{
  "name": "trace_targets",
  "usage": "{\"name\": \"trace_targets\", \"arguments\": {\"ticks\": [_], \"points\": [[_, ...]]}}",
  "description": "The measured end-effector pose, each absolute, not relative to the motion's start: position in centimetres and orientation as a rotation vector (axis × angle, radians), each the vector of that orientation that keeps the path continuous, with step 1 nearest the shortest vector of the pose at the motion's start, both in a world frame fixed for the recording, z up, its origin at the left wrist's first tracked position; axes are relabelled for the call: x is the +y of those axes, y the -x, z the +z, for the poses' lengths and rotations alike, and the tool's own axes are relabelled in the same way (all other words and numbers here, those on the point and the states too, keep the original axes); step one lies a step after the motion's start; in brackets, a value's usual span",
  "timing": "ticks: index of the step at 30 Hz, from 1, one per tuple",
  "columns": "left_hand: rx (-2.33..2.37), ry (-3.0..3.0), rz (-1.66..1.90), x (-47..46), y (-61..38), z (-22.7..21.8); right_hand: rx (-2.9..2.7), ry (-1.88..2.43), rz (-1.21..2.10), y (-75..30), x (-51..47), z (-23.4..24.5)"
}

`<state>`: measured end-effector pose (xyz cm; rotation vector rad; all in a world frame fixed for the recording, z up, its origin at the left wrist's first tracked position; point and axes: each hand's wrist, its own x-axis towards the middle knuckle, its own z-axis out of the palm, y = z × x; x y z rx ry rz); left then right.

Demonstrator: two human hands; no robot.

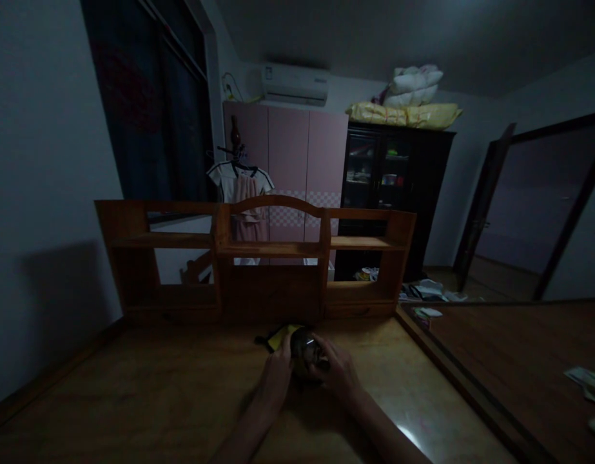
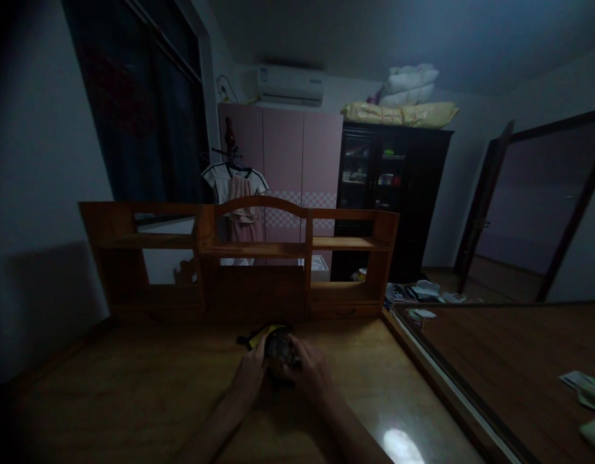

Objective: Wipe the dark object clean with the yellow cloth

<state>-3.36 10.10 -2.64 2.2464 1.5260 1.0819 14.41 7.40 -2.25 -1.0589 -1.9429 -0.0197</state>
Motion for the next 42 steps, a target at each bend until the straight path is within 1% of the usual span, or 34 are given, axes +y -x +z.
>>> {"name": "trace_targets", "arguments": {"ticks": [3, 9, 13, 16, 21, 24, 27, 34, 39, 42], "points": [[1.403, -2.194, 1.186, 10.2, 3.9, -2.5, -1.879, 1.086, 0.007, -13.8, 6.9, -2.0], [1.284, -2.101, 1.246, 9.6, 3.6, -2.4, -1.823, 1.209, 0.052, -13.1, 6.0, -1.8], [1.120, -2.199, 1.318, 9.5, 3.2, -2.6, -1.830, 1.179, 0.154, -12.9, 5.7, -1.8], [1.060, -2.346, 1.263, 9.4, 3.2, -2.7, -1.816, 1.168, 0.207, -12.9, 5.7, -1.8], [1.002, -2.705, 1.072, 9.2, 3.7, -1.9, -1.861, 1.187, 0.211, -13.3, 5.9, -1.6], [0.958, -2.940, 0.960, 9.3, 4.2, -1.6, -1.882, 1.148, 0.296, -13.5, 5.9, -1.2], [1.007, -3.013, 0.936, 9.8, 4.8, -2.0, -1.858, 1.148, 0.359, -13.5, 6.0, -0.9], [1.083, -2.820, 0.971, 10.1, 5.4, -2.3, -1.840, 1.148, 0.437, -13.5, 5.8, -0.2], [1.182, -2.327, 1.227, 9.4, 4.5, -1.6, -1.906, 1.100, 0.512, -13.4, 5.1, 0.9], [1.242, -2.114, 1.291, 9.2, 4.0, -1.6, -1.943, 1.064, 0.550, -13.3, 4.7, 1.3]]}}
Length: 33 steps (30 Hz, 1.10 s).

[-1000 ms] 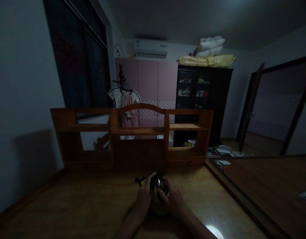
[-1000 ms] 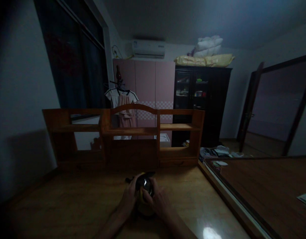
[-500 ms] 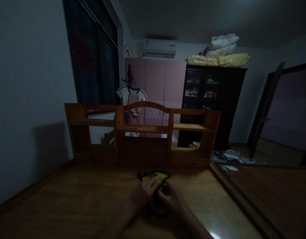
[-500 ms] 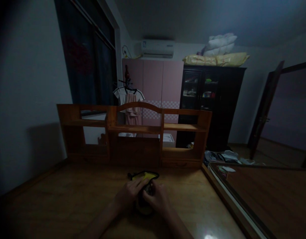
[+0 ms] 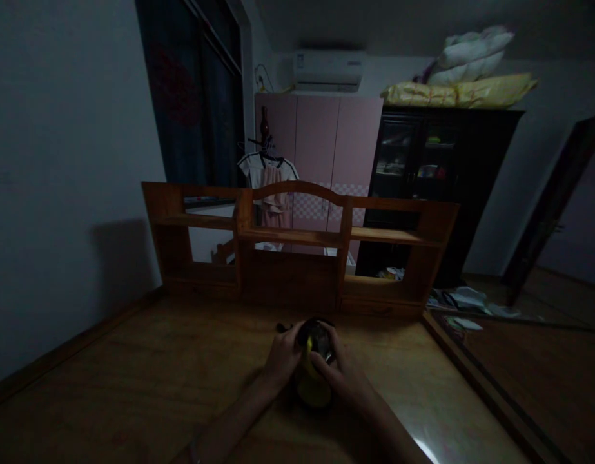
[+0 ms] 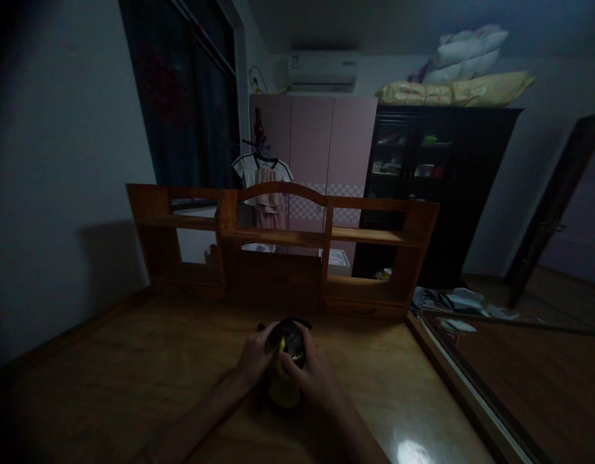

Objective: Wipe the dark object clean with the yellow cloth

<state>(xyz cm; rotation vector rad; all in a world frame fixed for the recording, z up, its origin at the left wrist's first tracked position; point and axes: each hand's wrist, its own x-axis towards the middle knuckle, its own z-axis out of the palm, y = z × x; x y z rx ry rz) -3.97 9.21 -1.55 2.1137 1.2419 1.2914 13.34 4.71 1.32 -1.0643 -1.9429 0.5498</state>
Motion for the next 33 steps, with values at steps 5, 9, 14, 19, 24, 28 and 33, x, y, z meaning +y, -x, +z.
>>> {"name": "trace_targets", "arguments": {"ticks": [5, 9, 14, 19, 24, 28, 33], "points": [[1.181, -2.071, 1.293, 8.9, 3.4, -1.9, -2.051, 1.101, 0.430, -13.9, 5.0, 0.7], [1.017, -2.180, 1.268, 8.6, 2.9, -1.8, -2.105, 1.176, 0.225, -14.4, 5.9, -0.6], [0.932, -2.263, 1.221, 8.2, 2.8, -1.3, -2.159, 1.263, 0.040, -14.5, 6.1, -1.2], [1.119, -2.074, 1.283, 7.9, 2.9, -0.7, -2.179, 1.249, -0.047, -14.4, 5.9, -0.8], [1.421, -2.028, 1.337, 8.5, 3.3, -0.6, -1.987, 1.295, -0.051, -13.9, 5.6, -0.7], [1.549, -2.036, 1.214, 8.3, 3.3, -0.4, -1.840, 1.303, 0.068, -13.7, 5.7, -0.8], [1.304, -1.788, 1.144, 8.0, 2.2, -0.1, -1.720, 1.301, 0.175, -14.0, 5.9, -0.6]]}}
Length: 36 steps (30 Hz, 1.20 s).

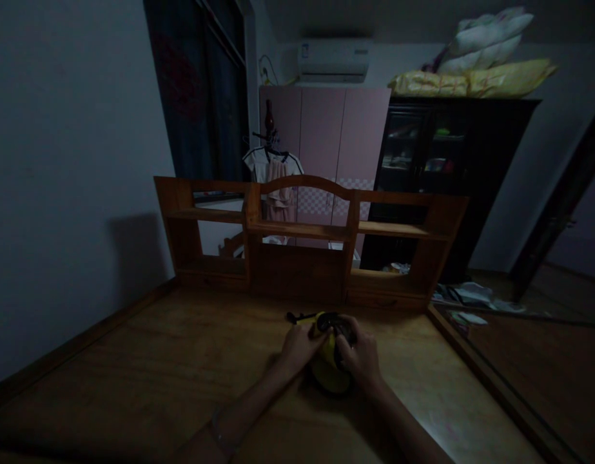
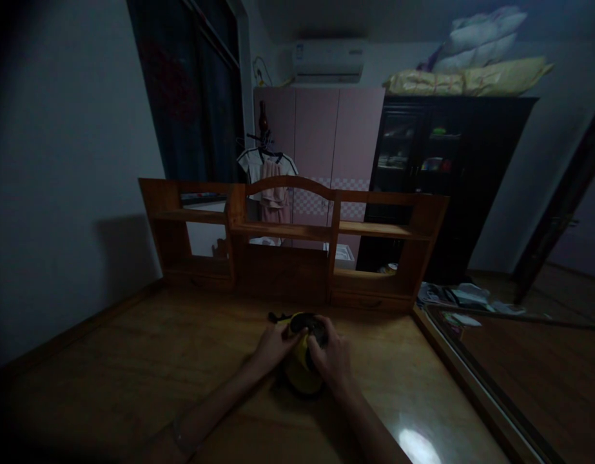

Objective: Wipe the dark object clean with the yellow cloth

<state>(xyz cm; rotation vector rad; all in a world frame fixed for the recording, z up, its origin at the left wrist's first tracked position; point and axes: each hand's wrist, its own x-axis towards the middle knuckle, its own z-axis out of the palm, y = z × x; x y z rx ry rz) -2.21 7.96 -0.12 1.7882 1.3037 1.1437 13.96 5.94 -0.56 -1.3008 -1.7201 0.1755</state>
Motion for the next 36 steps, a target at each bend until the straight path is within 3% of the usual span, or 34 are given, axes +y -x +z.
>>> {"name": "trace_targets", "arguments": {"ticks": [11, 20, 27, 36], "points": [[0.707, -1.030, 0.819, 8.1, 2.3, -0.5, -1.747, 1.276, 0.173, -14.2, 5.9, -0.5], [0.840, -1.363, 0.839, 10.2, 1.0, -2.7, -1.881, 1.286, -0.081, -13.9, 5.9, -0.6], [0.868, -1.696, 0.989, 13.0, -1.9, -1.5, -1.787, 1.305, -0.016, -16.2, 7.3, -0.9], [0.885, -1.638, 1.206, 12.4, -3.6, -4.7, -1.955, 1.324, -0.229, -17.6, 8.0, -1.3]]}}
